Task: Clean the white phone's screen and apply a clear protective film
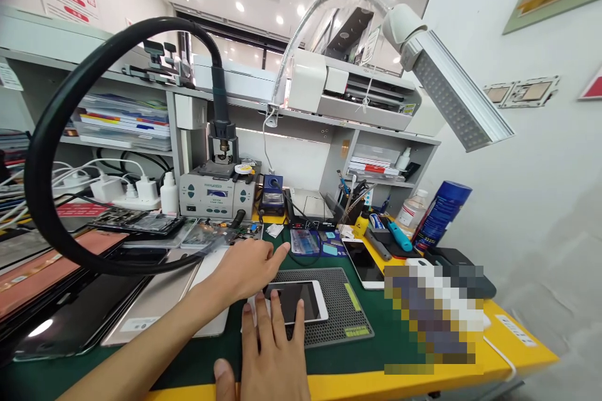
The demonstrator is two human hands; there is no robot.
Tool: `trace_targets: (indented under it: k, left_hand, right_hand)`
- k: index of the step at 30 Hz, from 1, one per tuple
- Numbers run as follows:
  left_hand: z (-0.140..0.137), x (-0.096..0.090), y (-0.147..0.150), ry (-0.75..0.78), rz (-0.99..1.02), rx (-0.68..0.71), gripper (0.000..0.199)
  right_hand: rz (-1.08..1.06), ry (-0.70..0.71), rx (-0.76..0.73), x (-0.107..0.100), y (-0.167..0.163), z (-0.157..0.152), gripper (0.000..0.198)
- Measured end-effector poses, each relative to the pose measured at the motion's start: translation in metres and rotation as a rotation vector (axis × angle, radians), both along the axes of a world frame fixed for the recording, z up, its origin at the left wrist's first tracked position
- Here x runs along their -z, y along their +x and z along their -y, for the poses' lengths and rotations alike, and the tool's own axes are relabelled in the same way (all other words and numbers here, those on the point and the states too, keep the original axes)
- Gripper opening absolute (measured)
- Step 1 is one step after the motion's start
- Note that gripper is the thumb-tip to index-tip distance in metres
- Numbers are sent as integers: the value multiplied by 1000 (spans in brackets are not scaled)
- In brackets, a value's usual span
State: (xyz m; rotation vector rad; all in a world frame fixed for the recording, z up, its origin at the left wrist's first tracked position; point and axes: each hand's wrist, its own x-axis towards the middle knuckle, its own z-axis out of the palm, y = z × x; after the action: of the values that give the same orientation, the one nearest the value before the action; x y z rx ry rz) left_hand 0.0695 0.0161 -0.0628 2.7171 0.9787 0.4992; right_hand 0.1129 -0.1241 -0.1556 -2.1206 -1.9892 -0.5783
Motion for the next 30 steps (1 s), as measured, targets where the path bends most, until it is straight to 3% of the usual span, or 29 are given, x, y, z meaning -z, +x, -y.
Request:
trace_targets:
  k: [8, 18, 30]
  left_hand:
    - [1, -1, 0, -10, -17, 2, 69]
    - [2, 0, 1, 15, -14, 24, 68]
    - [5, -1, 2, -23, 6, 48, 67]
  right_hand:
    - [81, 38, -51, 9, 7, 5, 60]
    - [333, 266, -72, 4, 41, 29, 49]
    - [329, 193, 1, -7, 89, 70, 53]
